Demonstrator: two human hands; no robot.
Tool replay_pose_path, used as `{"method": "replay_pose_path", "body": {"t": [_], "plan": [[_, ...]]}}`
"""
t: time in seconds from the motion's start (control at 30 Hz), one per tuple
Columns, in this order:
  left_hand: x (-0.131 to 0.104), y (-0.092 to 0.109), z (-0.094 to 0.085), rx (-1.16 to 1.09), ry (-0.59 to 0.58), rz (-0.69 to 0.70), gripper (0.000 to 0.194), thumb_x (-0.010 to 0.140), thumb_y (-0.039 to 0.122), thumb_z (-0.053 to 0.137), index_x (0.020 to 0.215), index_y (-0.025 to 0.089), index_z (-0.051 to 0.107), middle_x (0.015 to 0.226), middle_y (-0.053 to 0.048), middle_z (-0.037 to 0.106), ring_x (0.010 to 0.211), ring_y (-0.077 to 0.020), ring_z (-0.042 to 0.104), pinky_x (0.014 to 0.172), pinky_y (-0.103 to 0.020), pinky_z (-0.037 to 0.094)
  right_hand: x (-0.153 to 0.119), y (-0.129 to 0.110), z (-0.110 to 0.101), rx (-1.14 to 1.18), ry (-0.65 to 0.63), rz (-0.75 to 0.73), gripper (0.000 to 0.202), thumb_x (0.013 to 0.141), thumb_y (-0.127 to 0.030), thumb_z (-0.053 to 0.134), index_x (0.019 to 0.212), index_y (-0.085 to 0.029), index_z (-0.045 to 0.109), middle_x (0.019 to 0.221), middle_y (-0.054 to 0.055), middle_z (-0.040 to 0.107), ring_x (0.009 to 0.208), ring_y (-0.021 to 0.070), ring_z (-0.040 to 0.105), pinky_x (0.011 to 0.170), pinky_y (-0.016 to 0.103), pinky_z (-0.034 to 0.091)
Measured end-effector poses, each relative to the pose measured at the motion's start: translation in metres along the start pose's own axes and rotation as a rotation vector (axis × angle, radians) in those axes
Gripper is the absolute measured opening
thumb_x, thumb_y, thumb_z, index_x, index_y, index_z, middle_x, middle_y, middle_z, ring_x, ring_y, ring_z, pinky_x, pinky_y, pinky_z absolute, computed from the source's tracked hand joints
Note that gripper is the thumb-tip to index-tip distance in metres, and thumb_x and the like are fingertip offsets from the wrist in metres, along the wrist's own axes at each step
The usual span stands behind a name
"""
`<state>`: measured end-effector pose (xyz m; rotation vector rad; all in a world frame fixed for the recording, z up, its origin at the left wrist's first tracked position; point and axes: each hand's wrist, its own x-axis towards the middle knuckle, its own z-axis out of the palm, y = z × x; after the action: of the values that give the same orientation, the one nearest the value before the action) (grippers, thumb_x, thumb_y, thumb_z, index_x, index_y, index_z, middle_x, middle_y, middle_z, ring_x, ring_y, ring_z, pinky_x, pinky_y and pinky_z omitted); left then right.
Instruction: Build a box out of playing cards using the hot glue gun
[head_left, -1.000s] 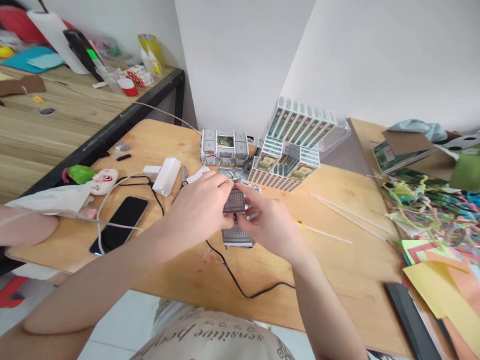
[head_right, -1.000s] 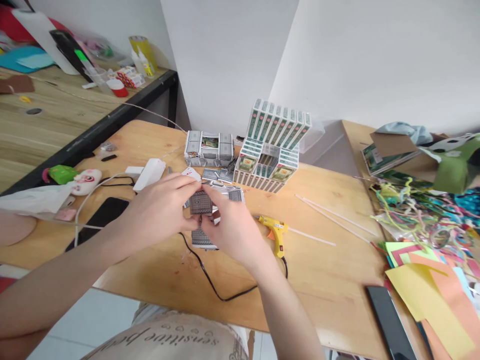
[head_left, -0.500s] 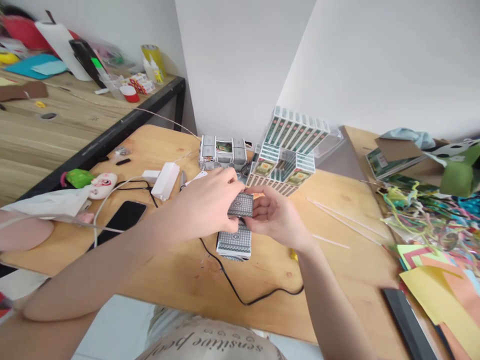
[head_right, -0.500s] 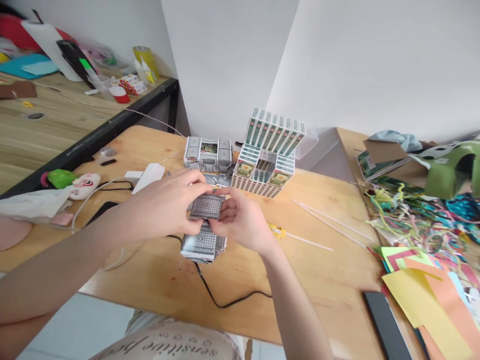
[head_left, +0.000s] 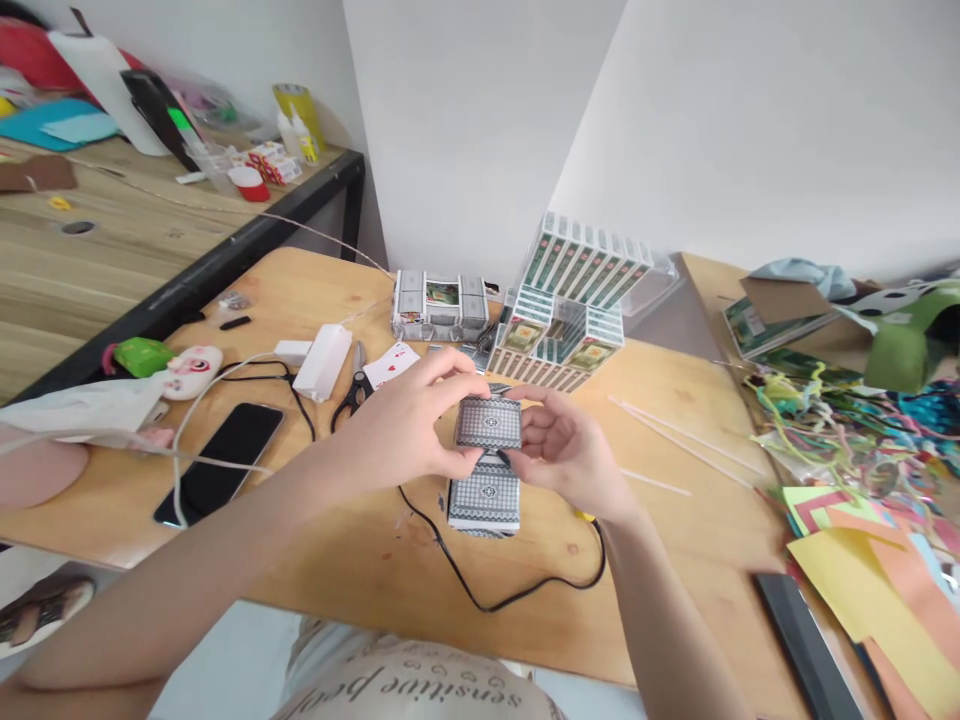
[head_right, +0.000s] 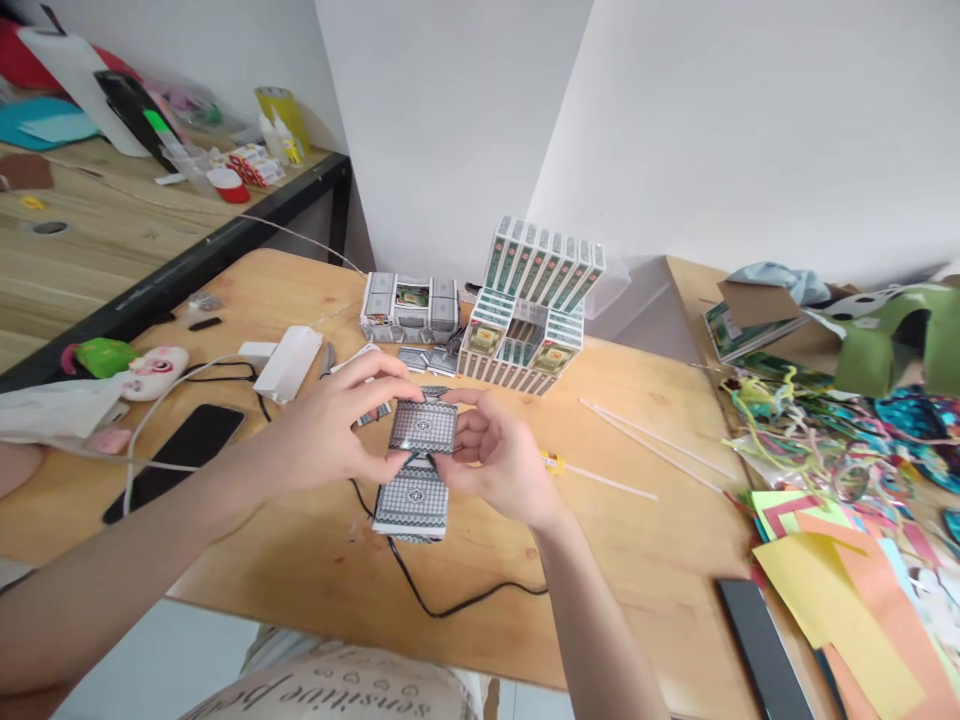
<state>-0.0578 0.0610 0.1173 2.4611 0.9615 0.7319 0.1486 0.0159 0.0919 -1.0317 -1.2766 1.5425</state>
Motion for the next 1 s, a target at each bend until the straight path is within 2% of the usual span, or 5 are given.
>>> {"method": "replay_pose_path", "body": {"t": [0.13,0.3,0.6,0.77,1.0], "plan": [[0.002,-0.001,0.003,0.066,0.056,0.127,0.033,0.068,0.021,0.063,0.100,0.016,0.060,0.102,-0.006,0.058,0.095,-0.0199,0.056,0.081,-0.032,0.049,-0.001,0.000,-0.003,-0.040,-0.027,-0.026,0.049,0.071,-0.011,0.070,0.114,-0.022,0.050,0.083,-0.001,0.061,0.068,0.0095,0.062,0.062,0.024,0.053],[0.005,-0.004,0.005,0.106,0.075,0.184,0.029,0.067,0.023,0.064,0.095,0.014,0.062,0.097,-0.007,0.059,0.087,-0.0194,0.055,0.075,-0.032,0.048,0.000,-0.003,-0.008,-0.192,-0.074,-0.058,0.048,0.073,-0.013,0.069,0.117,-0.021,0.050,0.082,-0.001,0.059,0.069,0.0107,0.064,0.063,0.025,0.054],[0.006,-0.002,0.003,0.177,0.073,0.200,0.023,0.067,0.022,0.062,0.089,0.014,0.064,0.094,-0.008,0.061,0.085,-0.0197,0.055,0.072,-0.032,0.047,0.005,-0.010,-0.004,-0.401,-0.029,-0.048,0.048,0.068,-0.015,0.072,0.112,-0.020,0.052,0.071,-0.006,0.055,0.058,0.0073,0.056,0.055,0.021,0.049],[0.006,0.000,0.002,0.139,0.062,0.166,0.023,0.067,0.021,0.061,0.089,0.013,0.066,0.095,-0.008,0.061,0.087,-0.0202,0.056,0.073,-0.032,0.048,0.006,-0.012,0.000,-0.382,-0.009,-0.028,0.044,0.068,-0.015,0.071,0.109,-0.019,0.053,0.064,-0.008,0.052,0.053,0.0056,0.052,0.048,0.018,0.045],[0.005,0.003,0.001,0.075,0.024,0.081,0.023,0.067,0.022,0.062,0.089,0.015,0.066,0.098,-0.006,0.061,0.088,-0.0200,0.057,0.074,-0.033,0.048,0.005,-0.010,0.003,-0.315,0.020,-0.025,0.043,0.066,-0.011,0.070,0.105,-0.020,0.055,0.071,-0.006,0.058,0.057,0.0060,0.056,0.051,0.018,0.047]]}}
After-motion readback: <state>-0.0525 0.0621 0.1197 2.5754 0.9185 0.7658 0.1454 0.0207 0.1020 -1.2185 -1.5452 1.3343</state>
